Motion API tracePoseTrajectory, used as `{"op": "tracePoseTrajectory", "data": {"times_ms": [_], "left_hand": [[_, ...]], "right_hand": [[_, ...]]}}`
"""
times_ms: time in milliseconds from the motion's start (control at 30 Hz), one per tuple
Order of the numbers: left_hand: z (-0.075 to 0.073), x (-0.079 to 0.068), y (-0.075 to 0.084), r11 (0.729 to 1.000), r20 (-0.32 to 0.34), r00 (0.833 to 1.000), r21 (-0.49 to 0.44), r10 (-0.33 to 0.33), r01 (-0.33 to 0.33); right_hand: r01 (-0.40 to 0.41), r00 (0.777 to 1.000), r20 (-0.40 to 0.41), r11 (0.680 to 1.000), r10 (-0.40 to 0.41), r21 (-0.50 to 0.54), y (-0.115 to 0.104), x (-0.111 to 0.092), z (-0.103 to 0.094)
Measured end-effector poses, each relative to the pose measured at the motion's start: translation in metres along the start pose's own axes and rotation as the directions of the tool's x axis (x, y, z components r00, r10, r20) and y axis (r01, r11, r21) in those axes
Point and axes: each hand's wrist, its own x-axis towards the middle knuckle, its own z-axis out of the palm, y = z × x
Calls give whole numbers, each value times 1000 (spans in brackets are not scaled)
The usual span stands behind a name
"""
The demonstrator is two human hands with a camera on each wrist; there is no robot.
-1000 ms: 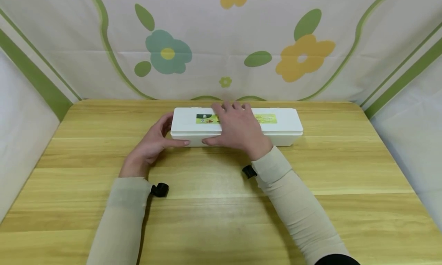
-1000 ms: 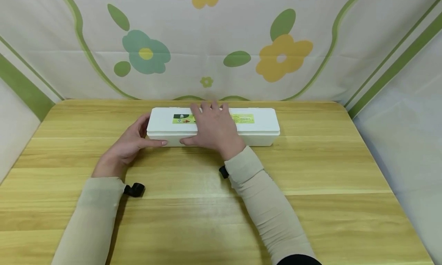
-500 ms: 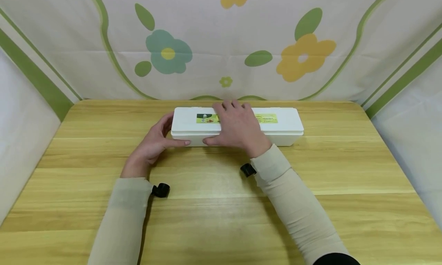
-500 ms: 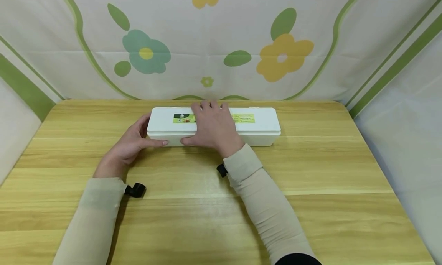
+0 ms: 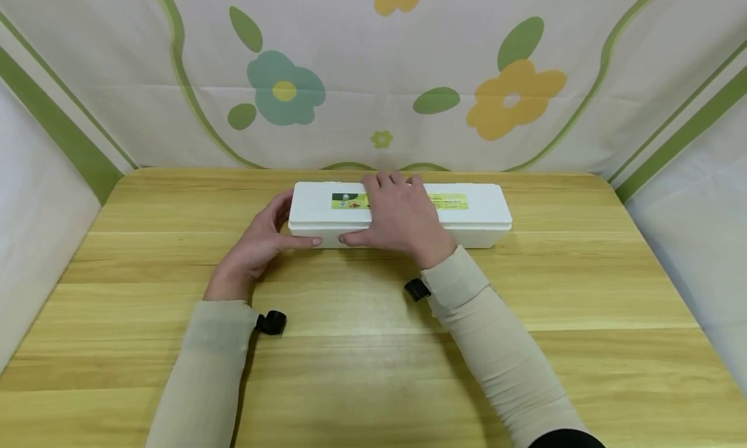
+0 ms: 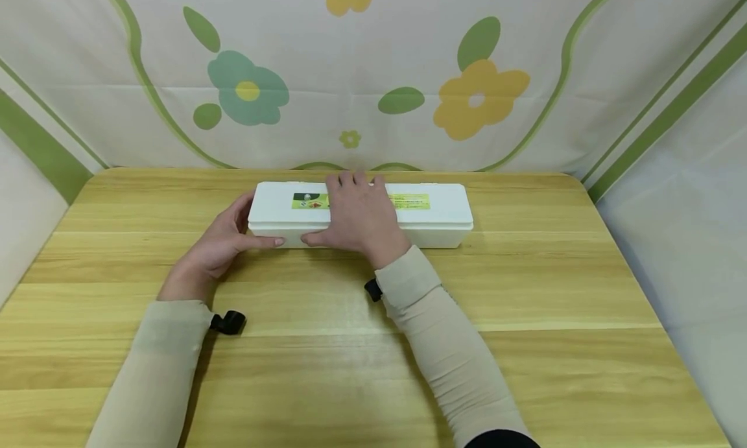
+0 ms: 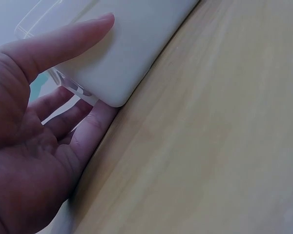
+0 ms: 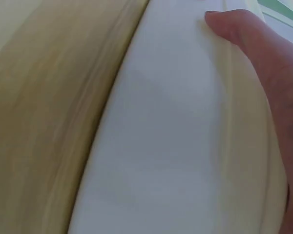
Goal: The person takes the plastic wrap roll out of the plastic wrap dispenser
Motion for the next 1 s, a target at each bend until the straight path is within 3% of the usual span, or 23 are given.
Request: {"op": "tracePoseTrajectory", "data": {"times_ms": [300, 567, 1000], "left_hand": [[-1, -2, 2, 1000, -7, 1000, -8, 10, -10], [-2, -3, 1, 1000, 4, 1000, 8, -1, 1], [0, 0, 1, 1000, 3, 1000, 8, -6, 6]], "right_hand": [[18, 996, 84, 997, -24, 74, -2, 6, -10], [51, 996, 62, 994, -57, 100, -2, 7, -8], [83, 996, -23, 995, -84, -47, -3, 4, 0]]}}
